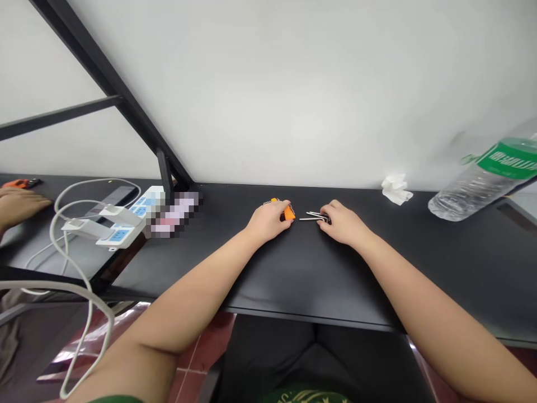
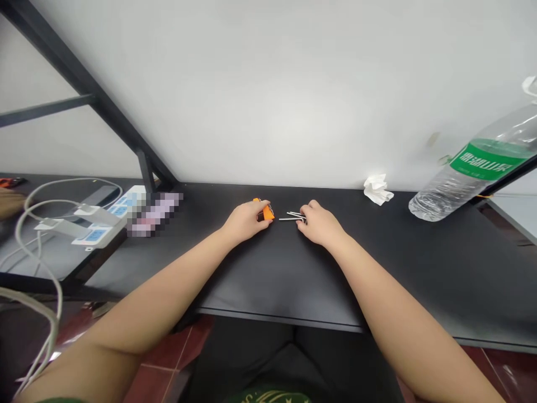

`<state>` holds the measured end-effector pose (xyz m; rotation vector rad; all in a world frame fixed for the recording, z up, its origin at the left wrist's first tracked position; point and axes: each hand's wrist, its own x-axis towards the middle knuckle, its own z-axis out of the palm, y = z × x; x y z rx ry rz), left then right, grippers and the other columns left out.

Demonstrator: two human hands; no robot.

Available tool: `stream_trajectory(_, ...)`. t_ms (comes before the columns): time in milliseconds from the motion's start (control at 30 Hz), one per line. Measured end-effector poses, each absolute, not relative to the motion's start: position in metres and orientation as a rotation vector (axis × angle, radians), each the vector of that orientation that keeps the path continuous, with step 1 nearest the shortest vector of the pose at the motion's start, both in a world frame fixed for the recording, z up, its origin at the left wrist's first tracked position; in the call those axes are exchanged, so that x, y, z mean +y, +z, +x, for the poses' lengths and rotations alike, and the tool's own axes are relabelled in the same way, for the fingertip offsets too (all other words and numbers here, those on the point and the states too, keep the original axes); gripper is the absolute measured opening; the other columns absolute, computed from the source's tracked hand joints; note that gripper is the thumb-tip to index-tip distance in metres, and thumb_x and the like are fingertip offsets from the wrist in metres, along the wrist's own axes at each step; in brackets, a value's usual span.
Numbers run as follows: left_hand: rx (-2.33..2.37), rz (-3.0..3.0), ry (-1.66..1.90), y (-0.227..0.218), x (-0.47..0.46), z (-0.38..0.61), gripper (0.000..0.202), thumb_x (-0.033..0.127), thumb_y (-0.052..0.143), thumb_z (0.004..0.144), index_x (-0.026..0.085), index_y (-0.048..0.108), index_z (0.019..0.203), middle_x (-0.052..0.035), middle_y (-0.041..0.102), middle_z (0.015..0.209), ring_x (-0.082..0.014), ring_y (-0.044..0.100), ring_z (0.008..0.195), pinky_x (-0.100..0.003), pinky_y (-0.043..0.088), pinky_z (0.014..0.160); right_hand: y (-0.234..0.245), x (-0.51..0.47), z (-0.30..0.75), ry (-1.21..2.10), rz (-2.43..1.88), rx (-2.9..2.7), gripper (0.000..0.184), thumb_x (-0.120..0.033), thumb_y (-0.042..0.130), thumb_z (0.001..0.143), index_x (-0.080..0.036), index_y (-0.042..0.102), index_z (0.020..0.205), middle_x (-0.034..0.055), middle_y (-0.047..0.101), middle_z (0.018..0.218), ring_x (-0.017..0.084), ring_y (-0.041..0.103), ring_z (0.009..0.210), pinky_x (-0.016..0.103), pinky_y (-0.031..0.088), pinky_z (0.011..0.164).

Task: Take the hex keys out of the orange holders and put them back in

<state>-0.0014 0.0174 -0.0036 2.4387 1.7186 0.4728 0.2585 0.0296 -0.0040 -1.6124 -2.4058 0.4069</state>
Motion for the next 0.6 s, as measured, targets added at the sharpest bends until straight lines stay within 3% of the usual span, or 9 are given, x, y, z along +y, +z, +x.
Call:
stream_trajectory(133, 1.7, 2.441, 0.499, -0.005, 0.017, -0.001, 0.049, 0.033, 0.073, 0.089, 0.022, 0.064, 0.136, -0.0054, 0.077, 0.118, -0.0267, 0.072, 0.105, -0.039, 0.056, 0.094, -0.004, 0.023, 0.251, 0.389, -1.53, -2.468, 0.019, -0.014, 0.055, 0.093, -0.02, 0.068, 0.105, 0.0089, 0.063, 0.115, 0.02, 0.064, 0.092, 0.03, 0.046, 0.078)
stream_trajectory(267, 1.577, 2.44, 0.566, -0.006, 0.016, -0.002, 0.057, 0.031, 0.074, 0.088, 0.022, 0.059, 0.143, -0.0056, 0.076, 0.118, -0.0252, 0.072, 0.105, -0.038, 0.056, 0.098, -0.001, 0.013, 0.247, 0.441, -1.426, -2.511, 0.02, -0.012, 0.055, 0.088, -0.02, 0.066, 0.103, 0.0069, 0.063, 0.11, 0.017, 0.062, 0.083, 0.03, 0.045, 0.074)
stream_trajectory(433, 1.443, 2.339, 0.679, -0.003, 0.011, 0.003, 0.058, 0.03, 0.077, 0.084, 0.023, 0.056, 0.138, -0.0047, 0.075, 0.118, -0.0227, 0.073, 0.099, -0.035, 0.058, 0.088, 0.003, 0.011, 0.241, 0.488, -1.296, -2.287, 0.015, -0.026, 0.061, 0.092, -0.02, 0.065, 0.105, 0.0061, 0.067, 0.104, 0.019, 0.062, 0.084, 0.032, 0.046, 0.076)
stream_trajectory(600, 1.336, 2.462, 0.739, 0.004, 0.003, 0.017, 0.038, 0.033, 0.072, 0.089, 0.022, 0.06, 0.124, -0.0054, 0.074, 0.114, -0.0245, 0.071, 0.101, -0.037, 0.055, 0.086, 0.001, 0.014, 0.227, 0.924, -1.213, -1.984, 0.034, -0.044, 0.068, 0.091, -0.022, 0.066, 0.117, 0.0002, 0.07, 0.089, 0.016, 0.063, 0.071, 0.03, 0.049, 0.069)
